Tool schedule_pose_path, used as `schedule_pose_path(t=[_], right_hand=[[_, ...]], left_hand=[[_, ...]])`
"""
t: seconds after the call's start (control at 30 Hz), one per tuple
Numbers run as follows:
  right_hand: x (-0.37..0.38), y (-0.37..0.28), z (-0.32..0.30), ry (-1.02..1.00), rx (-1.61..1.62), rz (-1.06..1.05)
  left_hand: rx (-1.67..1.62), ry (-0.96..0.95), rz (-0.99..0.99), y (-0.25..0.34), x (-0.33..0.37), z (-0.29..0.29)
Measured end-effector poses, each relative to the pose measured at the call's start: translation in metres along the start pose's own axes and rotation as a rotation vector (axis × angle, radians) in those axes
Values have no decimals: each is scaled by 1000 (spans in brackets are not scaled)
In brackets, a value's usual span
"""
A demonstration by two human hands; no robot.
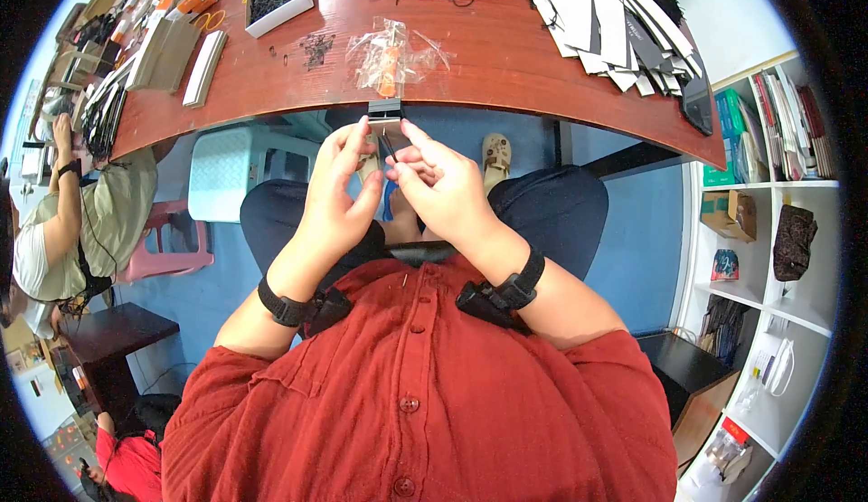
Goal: Threading cords through holes in tags to assemble them.
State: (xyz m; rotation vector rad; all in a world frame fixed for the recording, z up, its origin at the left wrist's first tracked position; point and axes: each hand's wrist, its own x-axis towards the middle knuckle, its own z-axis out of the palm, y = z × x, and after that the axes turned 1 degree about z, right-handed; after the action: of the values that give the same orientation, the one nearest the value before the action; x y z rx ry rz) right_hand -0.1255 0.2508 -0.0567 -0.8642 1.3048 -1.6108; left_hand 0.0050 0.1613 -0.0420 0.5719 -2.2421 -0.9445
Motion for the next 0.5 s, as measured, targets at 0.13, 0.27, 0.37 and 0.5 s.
schedule_pose_path(t=[0.13, 0.27, 0.37, 0.5], right_hand=[[-2, 0, -3, -4, 12, -2], [-1, -3, 1, -15, 69, 22], [1, -6, -1, 91, 134, 72], [3, 0, -15, -103, 96, 278]], left_hand=[[-28, 19, -101, 3, 4, -1], [-223, 45, -304, -5, 15, 2], [-148, 28, -334, -5, 20, 0], [87, 27, 80, -11, 15, -3]])
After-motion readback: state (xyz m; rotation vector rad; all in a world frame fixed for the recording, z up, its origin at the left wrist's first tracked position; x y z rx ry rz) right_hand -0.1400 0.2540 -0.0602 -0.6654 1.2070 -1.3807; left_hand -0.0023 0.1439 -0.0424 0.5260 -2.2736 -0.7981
